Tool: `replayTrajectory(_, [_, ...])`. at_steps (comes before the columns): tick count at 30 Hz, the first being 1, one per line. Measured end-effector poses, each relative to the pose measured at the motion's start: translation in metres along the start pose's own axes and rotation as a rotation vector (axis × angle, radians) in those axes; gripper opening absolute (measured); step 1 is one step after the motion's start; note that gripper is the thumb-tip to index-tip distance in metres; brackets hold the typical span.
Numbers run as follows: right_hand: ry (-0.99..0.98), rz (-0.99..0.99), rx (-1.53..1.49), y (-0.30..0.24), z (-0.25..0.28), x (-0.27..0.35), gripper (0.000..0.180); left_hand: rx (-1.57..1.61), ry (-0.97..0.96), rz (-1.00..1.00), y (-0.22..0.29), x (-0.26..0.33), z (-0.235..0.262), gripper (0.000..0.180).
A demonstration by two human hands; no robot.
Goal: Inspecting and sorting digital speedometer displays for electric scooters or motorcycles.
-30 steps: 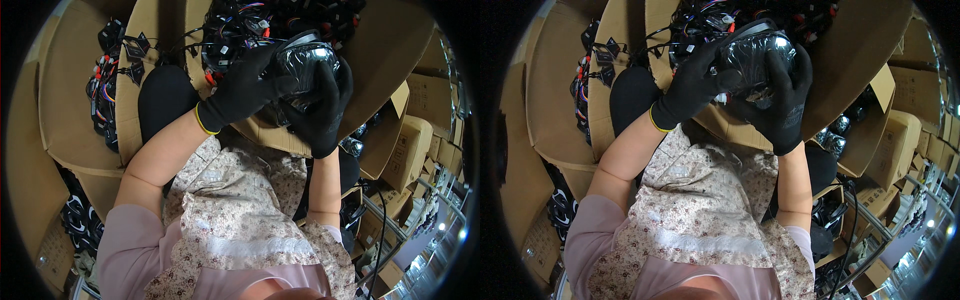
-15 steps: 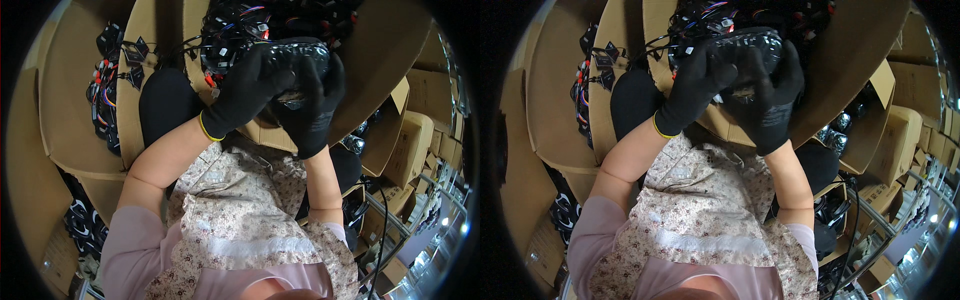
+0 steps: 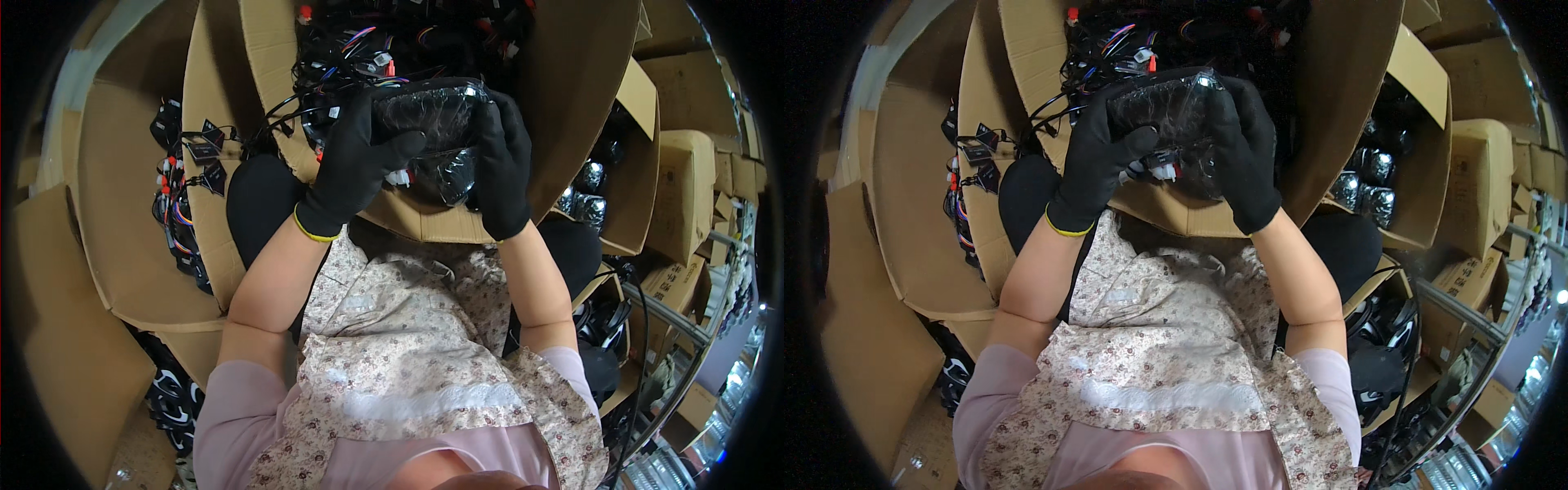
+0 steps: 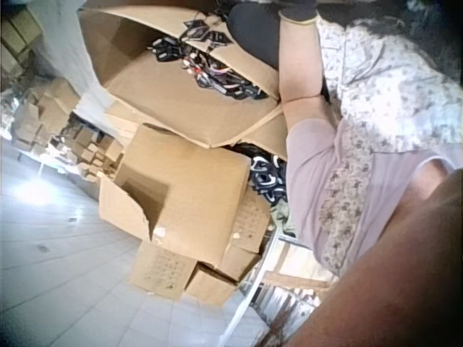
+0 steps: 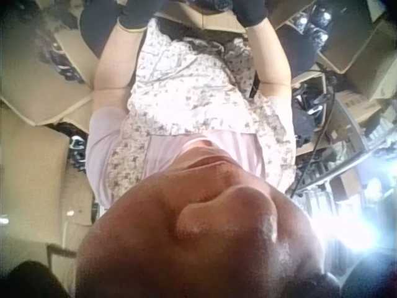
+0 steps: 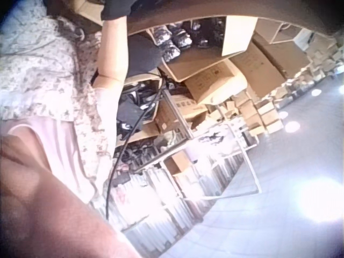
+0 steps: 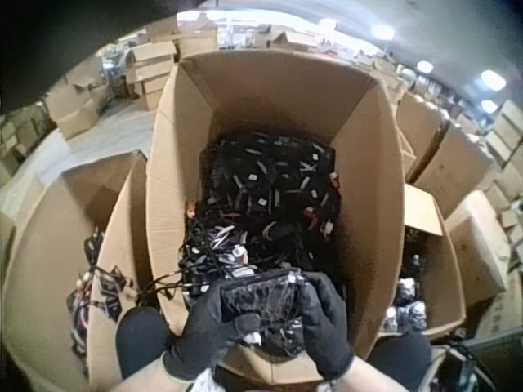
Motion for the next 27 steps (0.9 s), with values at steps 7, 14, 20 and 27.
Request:
replayTrajectory(7, [-0.108, 0.342, 0.312, -0.006, -0.007, 0.009, 0.023, -0.184, -0.036, -0.028, 0.012, -0.004, -0.004, 0.047])
replayTrajectory(14, [-0.211, 0.729, 0.551, -0.022, -0.018, 0.013, 0.022, -0.266, -0.011, -0.043, 0.006, -0.003, 0.01, 0.04])
replayTrajectory(20, [-0.266, 0.964, 0.828, -0.025, -0.03, 0.019, 0.028, -0.981, -0.053, -0.692, 0.054, -0.006, -0.001, 0.035])
replayTrajectory(27, [-0.015, 0.499, 0.135, -0.01, -0.009, -0.018, 0.042, -0.013, 0.077, -0.069, 0.0, -0.009, 0.023, 0.042])
Point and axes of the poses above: each hand's wrist, its own x-axis away from the middle knuckle, its own z-axis out of the back of the hand, y = z × x, the point moved 6 cm from there along -x, towards the middle knuckle, and after that the axes turned 14 degrees about -x, right-handed, at the moved point
